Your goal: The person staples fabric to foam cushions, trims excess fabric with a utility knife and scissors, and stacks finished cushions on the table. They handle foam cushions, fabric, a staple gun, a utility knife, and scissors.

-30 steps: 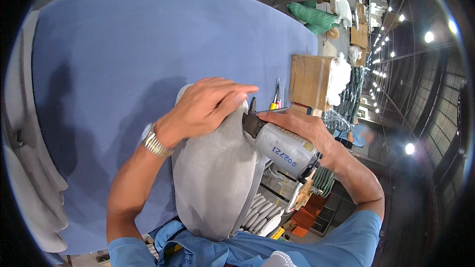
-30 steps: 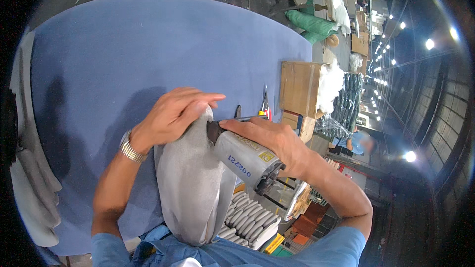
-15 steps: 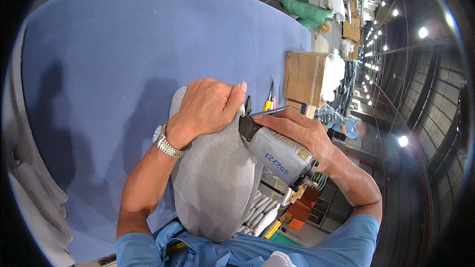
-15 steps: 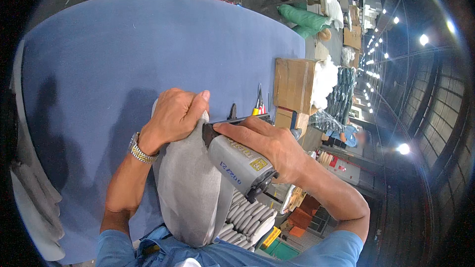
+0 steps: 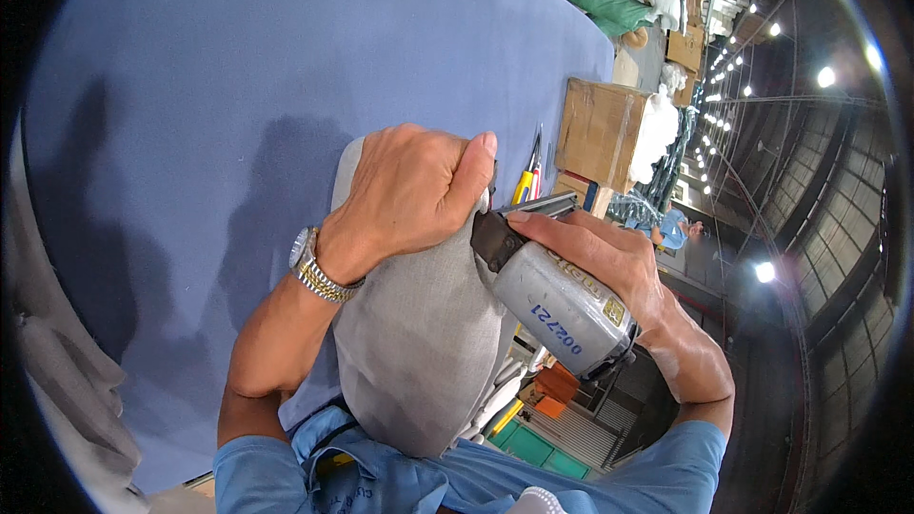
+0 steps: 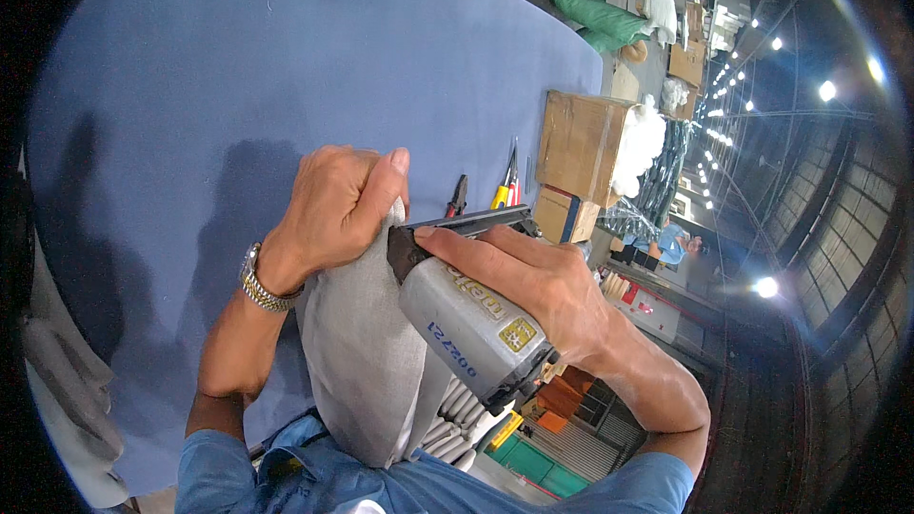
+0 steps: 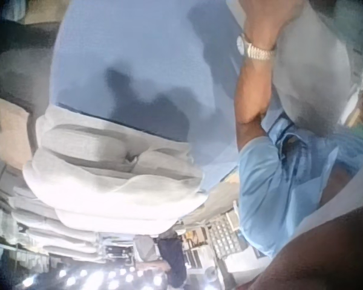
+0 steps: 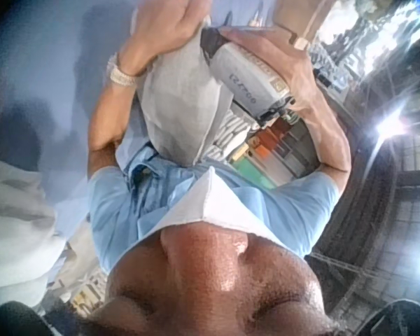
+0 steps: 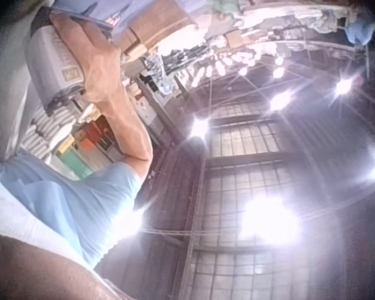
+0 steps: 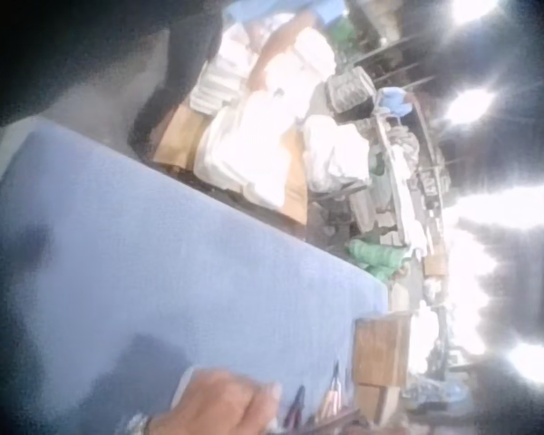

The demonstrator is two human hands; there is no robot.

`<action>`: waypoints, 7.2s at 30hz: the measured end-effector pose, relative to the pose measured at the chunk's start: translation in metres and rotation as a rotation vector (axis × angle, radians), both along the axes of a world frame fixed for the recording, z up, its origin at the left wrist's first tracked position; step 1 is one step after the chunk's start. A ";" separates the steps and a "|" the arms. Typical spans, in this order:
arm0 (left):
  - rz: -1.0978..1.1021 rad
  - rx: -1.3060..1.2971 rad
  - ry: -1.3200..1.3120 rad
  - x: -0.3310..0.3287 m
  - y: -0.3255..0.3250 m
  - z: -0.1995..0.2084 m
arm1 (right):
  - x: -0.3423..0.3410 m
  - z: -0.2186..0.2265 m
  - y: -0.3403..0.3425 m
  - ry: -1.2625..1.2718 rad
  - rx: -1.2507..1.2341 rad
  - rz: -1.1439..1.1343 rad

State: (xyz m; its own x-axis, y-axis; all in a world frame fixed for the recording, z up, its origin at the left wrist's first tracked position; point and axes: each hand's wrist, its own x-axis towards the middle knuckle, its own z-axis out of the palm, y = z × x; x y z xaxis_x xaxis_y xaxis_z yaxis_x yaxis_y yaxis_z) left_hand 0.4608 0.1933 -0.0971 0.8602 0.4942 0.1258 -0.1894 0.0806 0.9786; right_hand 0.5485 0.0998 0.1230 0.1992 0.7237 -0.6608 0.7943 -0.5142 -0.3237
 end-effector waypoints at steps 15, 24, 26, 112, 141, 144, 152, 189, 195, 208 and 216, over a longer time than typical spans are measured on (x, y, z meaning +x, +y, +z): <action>-0.181 -0.265 0.300 -0.023 0.007 -0.010 | -0.037 -0.001 -0.042 -0.095 0.458 0.093; 0.091 -0.099 -0.181 -0.109 0.047 0.193 | -0.099 -0.075 -0.219 0.191 0.463 -0.873; 0.041 0.216 -0.334 -0.135 0.028 0.262 | -0.097 -0.152 -0.257 0.134 0.511 -0.873; 0.331 0.882 0.133 -0.238 -0.035 0.262 | -0.216 0.095 -0.069 -0.493 0.896 -0.375; 0.087 0.426 0.073 -0.341 0.001 -0.005 | -0.262 -0.060 -0.218 0.394 1.418 -1.011; 0.032 0.505 0.194 -0.361 0.003 -0.002 | -0.296 -0.095 -0.224 0.448 1.295 -0.953; 0.199 -0.102 0.324 -0.391 -0.043 -0.072 | -0.352 0.047 -0.166 0.214 1.358 -0.618; 0.455 0.065 0.422 -0.355 -0.073 0.054 | -0.155 -0.167 -0.069 0.648 0.829 -0.859; 0.332 0.742 0.328 -0.267 -0.029 0.130 | -0.178 -0.148 -0.041 0.969 0.824 -0.983; 0.161 0.736 0.487 -0.195 -0.020 0.118 | -0.161 -0.167 -0.026 0.839 0.961 -0.856; 0.332 0.174 0.225 -0.181 -0.024 0.096 | -0.185 -0.115 -0.046 0.265 0.970 -0.596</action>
State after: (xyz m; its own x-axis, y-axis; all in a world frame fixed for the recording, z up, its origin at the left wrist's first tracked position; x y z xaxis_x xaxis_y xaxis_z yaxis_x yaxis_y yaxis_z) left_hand 0.2794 0.1695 -0.0011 0.6738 0.7366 0.0591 0.0427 -0.1186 0.9920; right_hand 0.3631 0.0540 0.0078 0.6159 0.7865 0.0457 0.3596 -0.2291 -0.9045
